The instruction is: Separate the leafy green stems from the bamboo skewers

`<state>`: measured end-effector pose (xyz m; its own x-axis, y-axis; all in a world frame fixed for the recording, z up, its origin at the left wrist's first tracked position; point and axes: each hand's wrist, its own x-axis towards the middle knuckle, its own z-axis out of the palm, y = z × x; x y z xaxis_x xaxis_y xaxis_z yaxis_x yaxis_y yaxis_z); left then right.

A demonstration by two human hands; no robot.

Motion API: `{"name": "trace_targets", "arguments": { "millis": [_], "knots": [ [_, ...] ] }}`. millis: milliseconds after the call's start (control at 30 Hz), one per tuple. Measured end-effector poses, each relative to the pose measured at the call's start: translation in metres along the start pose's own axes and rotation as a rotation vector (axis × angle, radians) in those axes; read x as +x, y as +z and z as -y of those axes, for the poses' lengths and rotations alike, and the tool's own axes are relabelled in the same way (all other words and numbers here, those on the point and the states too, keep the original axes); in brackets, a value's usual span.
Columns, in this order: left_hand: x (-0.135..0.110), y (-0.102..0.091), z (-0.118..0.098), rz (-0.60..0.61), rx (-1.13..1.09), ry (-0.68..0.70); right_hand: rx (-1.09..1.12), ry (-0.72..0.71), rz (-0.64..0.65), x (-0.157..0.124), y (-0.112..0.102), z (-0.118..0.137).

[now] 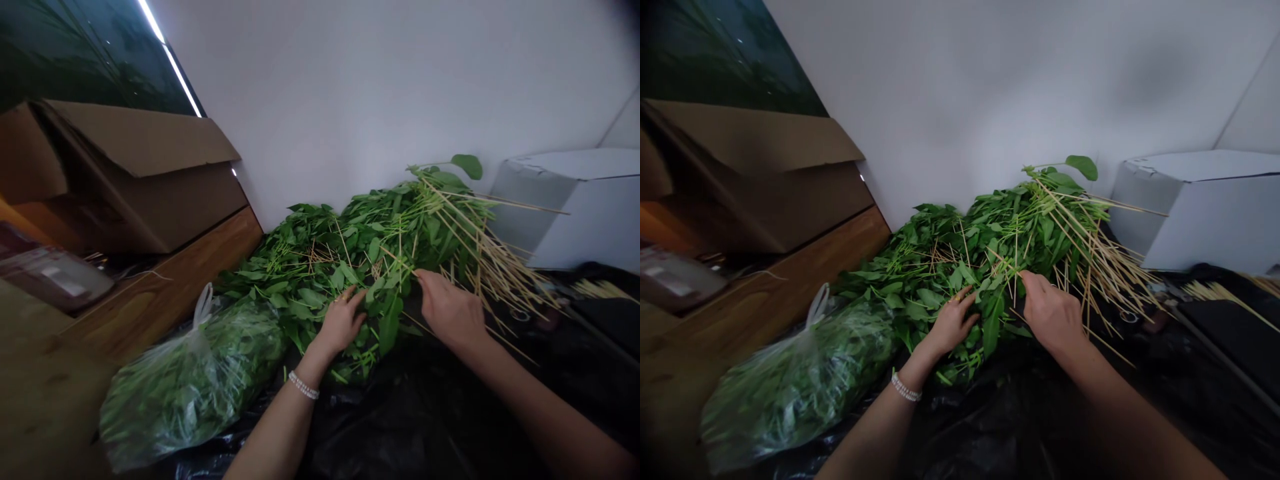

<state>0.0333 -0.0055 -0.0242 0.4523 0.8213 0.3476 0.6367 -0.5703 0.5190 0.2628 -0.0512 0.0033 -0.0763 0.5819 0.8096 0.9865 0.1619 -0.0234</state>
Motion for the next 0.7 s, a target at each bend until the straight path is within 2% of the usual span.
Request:
{"name": "trace_targets", "arguments": {
  "millis": [100,167,233,367,433,500,600,700],
  "knots": [
    [-0.001,0.003,0.001,0.043,0.103,-0.030,-0.009,-0.007,0.005,0.000,0.000,0.001],
    [0.000,0.001,0.003,0.014,0.075,-0.052,-0.016,-0.008,0.008,0.000,0.000,0.002],
    [0.003,-0.004,0.005,-0.098,-0.033,-0.097,-0.009,-0.006,0.007,-0.001,0.001,0.002],
    [0.010,-0.021,0.010,-0.446,-0.421,-0.238,0.008,-0.003,0.000,-0.001,0.001,0.001],
    [0.012,-0.030,0.010,-0.530,-0.652,-0.317,0.010,-0.002,0.006,-0.001,0.001,0.002],
    [0.013,-0.038,0.006,-0.517,-0.859,-0.365,0.014,0.003,0.013,0.000,0.001,0.002],
    [0.011,-0.045,-0.003,-0.358,-1.060,-0.343,0.021,0.007,0.010,0.000,0.000,0.002],
    [0.009,-0.046,-0.011,-0.220,-1.124,-0.323,0.026,0.006,0.008,0.000,0.001,0.002]
  ]
}}
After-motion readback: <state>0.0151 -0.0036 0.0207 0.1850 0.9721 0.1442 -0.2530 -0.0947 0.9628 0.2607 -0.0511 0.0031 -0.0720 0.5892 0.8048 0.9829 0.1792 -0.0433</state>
